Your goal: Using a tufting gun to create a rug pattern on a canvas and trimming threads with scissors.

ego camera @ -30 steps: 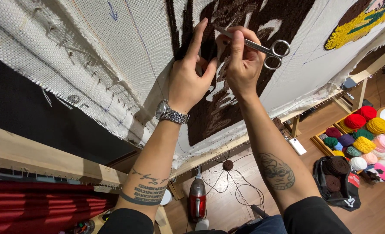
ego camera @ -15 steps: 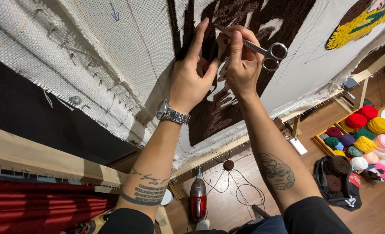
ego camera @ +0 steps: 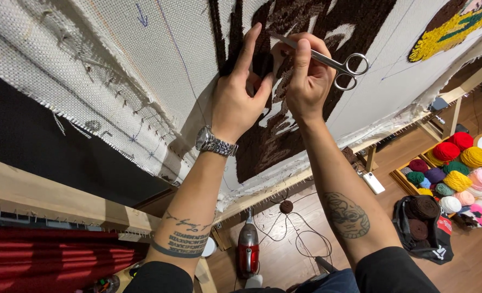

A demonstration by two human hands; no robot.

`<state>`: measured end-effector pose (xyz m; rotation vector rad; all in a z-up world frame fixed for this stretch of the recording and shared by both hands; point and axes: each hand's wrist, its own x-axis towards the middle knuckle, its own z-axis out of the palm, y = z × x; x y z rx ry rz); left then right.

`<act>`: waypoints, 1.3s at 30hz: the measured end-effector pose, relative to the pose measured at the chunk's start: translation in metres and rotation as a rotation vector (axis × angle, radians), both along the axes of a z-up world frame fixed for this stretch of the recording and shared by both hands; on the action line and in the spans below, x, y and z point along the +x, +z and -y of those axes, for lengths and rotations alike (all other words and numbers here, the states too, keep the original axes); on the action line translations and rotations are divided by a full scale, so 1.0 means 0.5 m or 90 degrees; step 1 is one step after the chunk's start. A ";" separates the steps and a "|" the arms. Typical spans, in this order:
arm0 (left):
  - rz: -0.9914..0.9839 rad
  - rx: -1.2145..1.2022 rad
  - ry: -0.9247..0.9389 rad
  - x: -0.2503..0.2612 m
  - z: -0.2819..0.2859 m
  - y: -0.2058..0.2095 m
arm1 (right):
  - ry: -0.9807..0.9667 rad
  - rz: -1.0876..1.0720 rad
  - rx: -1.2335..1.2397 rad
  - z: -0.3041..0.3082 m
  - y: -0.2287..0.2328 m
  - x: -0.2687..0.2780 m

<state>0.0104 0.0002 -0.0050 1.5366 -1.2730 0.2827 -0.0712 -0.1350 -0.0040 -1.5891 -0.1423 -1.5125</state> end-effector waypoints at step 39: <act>0.148 0.120 0.161 -0.062 0.040 0.002 | -0.006 -0.199 0.447 0.057 -0.205 -0.381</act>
